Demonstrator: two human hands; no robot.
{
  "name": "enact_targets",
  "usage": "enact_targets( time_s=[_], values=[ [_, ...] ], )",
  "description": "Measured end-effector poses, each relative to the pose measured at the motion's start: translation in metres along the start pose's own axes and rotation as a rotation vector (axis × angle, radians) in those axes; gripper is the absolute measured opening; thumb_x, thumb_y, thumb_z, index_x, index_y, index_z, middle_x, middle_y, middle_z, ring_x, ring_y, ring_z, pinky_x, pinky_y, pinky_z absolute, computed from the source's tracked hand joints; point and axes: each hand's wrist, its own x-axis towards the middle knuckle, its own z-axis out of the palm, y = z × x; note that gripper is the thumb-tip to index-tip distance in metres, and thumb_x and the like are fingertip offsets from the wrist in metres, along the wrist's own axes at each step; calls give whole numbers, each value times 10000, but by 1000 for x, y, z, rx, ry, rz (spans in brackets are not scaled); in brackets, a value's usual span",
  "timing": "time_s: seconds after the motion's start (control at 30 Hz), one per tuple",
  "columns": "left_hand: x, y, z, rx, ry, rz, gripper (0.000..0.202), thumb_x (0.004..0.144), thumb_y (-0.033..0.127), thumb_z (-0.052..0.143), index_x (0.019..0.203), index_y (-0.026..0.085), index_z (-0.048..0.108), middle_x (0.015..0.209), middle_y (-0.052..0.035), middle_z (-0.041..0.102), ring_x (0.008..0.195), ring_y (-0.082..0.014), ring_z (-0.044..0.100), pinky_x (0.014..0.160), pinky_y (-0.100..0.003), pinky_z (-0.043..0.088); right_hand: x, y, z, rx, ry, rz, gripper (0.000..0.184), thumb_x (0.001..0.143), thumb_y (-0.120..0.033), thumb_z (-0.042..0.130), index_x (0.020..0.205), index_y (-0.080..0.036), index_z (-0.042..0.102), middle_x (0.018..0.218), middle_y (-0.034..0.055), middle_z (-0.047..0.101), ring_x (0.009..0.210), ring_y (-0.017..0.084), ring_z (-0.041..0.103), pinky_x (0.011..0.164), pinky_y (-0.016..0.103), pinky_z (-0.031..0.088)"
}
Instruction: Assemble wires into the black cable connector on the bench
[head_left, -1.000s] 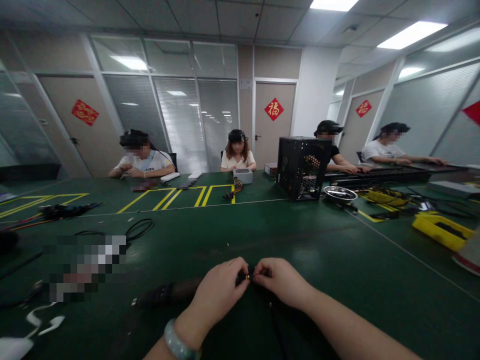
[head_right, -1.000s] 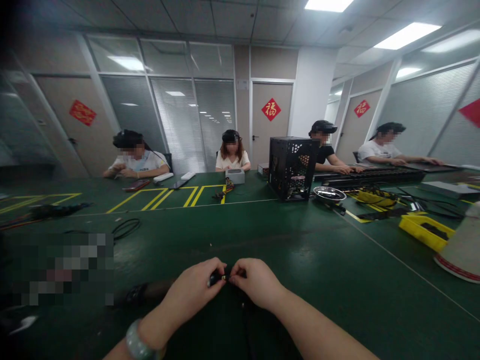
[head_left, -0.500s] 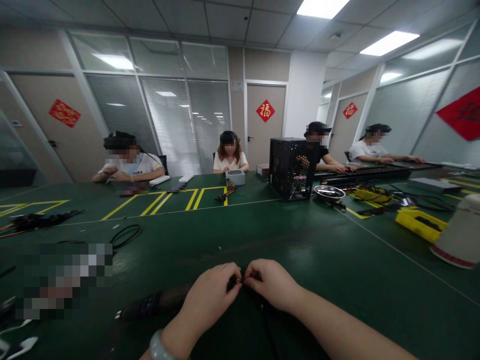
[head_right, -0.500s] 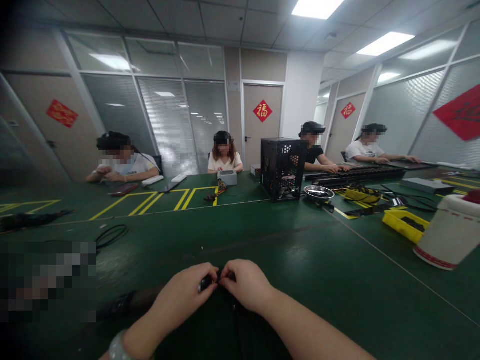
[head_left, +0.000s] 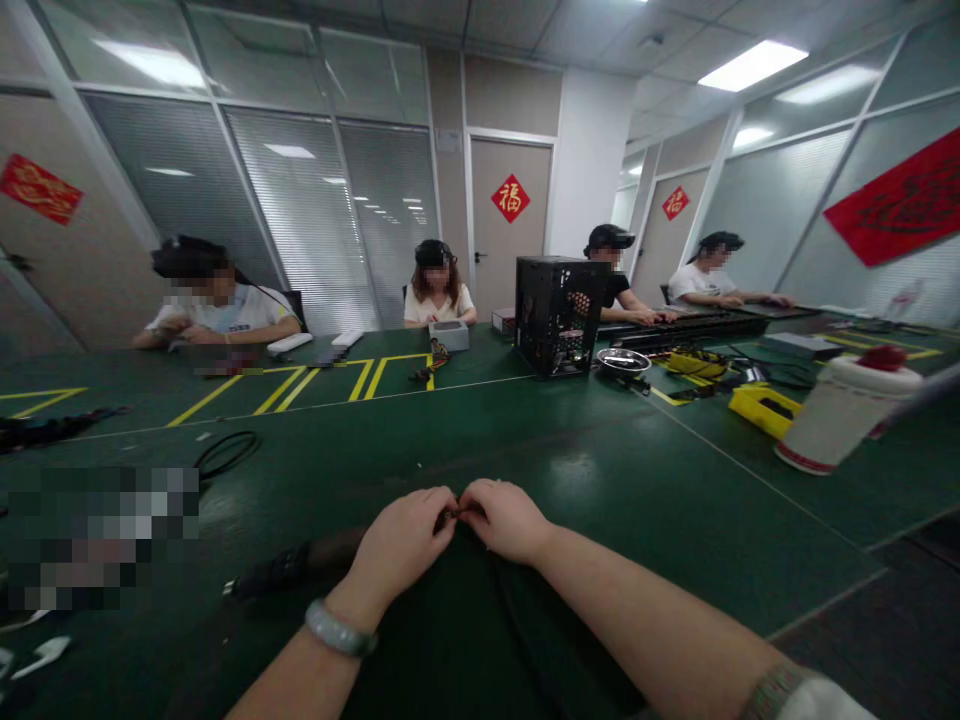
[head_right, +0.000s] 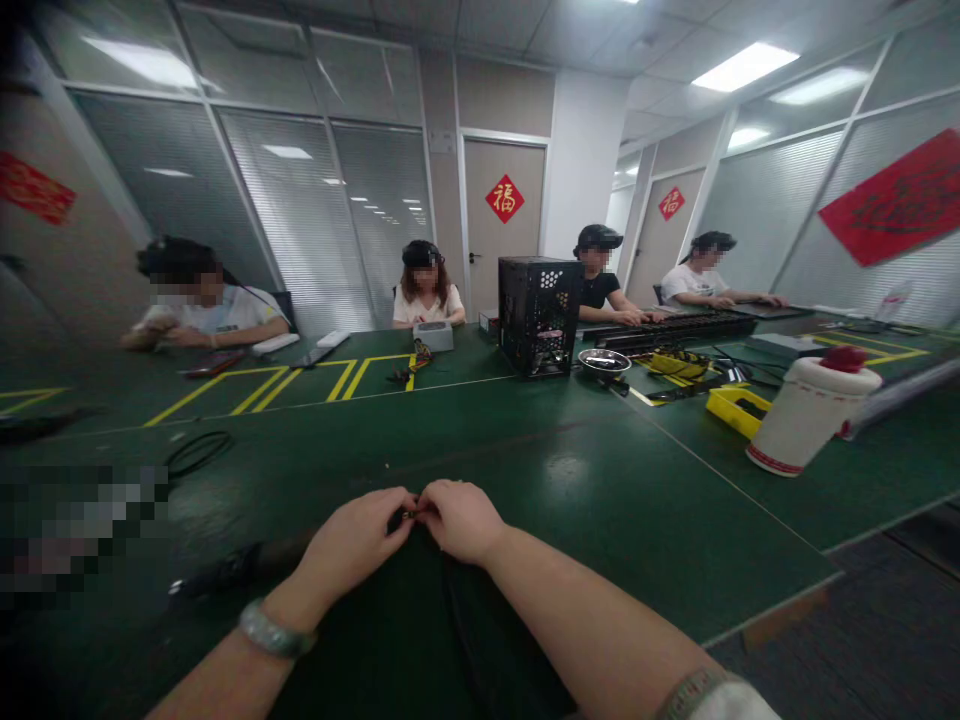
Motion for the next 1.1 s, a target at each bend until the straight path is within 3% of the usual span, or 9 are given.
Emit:
enact_targets(
  time_s=[0.17, 0.57, 0.9, 1.1],
  values=[
    [-4, 1, 5, 87, 106, 77, 74, 884, 240, 540, 942, 245, 585, 911, -15, 632, 854, -202, 605, 751, -302, 427, -1, 1, 3, -12, 21, 4, 89, 904, -214, 597, 979, -222, 644, 1003, 22, 673, 940, 194, 610, 832, 293, 419],
    [-10, 7, 4, 101, 206, 105, 90, 840, 209, 571, 929, 215, 583, 1010, -52, 635, 996, -229, 590, 931, -353, 413, -6, 0, 4, -5, 64, 30, 65, 891, -212, 617, 941, -211, 657, 962, 24, 665, 879, 173, 611, 755, 262, 436],
    [-10, 1, 6, 60, 201, 130, 120, 890, 255, 530, 972, 237, 616, 995, -22, 652, 941, -205, 612, 849, -318, 450, -8, -2, 1, -8, 71, 20, 93, 880, -209, 619, 963, -221, 659, 958, 16, 676, 881, 174, 615, 772, 265, 436],
    [-6, -3, 6, 12, 152, 117, 171, 890, 251, 513, 1019, 249, 626, 1029, -28, 652, 960, -214, 605, 884, -329, 431, -7, -6, 0, -28, 62, 48, 109, 882, -254, 618, 983, -241, 658, 961, 2, 690, 886, 171, 626, 769, 254, 438]
  ],
)
